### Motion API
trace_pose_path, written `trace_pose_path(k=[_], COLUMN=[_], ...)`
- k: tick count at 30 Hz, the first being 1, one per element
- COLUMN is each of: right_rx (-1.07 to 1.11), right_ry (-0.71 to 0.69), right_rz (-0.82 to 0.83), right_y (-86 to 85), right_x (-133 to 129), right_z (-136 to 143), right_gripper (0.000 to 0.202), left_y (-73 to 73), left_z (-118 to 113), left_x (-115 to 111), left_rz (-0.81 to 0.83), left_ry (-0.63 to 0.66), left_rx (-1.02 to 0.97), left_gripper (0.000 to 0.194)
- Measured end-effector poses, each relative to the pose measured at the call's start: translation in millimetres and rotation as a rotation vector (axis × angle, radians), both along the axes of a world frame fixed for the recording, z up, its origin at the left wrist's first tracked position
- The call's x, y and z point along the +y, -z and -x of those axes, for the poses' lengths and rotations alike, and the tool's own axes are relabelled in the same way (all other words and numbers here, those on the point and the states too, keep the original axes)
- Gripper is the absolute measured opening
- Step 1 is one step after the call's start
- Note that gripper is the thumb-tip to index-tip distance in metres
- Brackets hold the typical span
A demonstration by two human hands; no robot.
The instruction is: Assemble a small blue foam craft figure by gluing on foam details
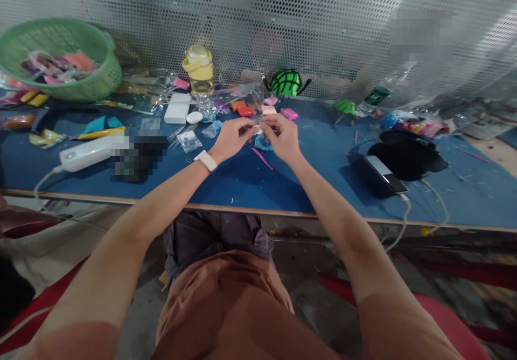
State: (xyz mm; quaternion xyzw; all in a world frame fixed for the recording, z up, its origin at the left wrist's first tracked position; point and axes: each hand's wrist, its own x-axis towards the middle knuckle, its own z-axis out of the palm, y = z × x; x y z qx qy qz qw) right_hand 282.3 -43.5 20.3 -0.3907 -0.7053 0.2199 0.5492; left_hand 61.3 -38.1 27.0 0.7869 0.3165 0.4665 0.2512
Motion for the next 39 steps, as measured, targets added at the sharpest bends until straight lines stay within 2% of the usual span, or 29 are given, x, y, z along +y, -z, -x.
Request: trace_pose_path(k=[6, 12, 19, 23, 28, 32, 39], right_rx=[-0.050, 0.071, -0.007, 0.011, 0.062, 0.046, -0.060], right_ry=[-0.036, -0.055, -0.089, -0.079, -0.091, -0.105, -0.147], right_rz=[0.033, 0.061, 0.078, 0.091, 0.104, 0.111, 0.178], right_y=[-6.4, -5.4, -5.2, -6.0, -7.1, -8.2, -6.9], right_x=[-6.8, -3.7, -1.4, -4.7, -6.5, -4.2, -2.9], right_z=[2.4, 1.5, -3.2, 0.1, 3.5, 0.0, -3.5], right_gripper=[0.070, 0.074, 0.074, 0.073, 0.070, 0.068, 0.074], left_y=[-1.7, 0.7, 5.6, 4.5, 1.3, 0.8, -1.8], left_z=[-2.1, -5.1, -3.5, -0.5, 0.9, -0.6, -1.5], left_x=[0.8, -0.7, 6.1, 9.0, 8.2, 4.6, 0.1], left_rz=[-0.023, -0.081, -0.103, -0.084, -0.107, -0.114, -0.158], left_ry=[0.035, -0.017, -0.041, -0.035, -0.042, -0.058, -0.092], left_rx=[-0.076, -0.085, 0.076, 0.072, 0.025, 0.046, 0.026], left_gripper=[0.038, 0.027, 0.016, 0.030, 0.031, 0.042, 0.027])
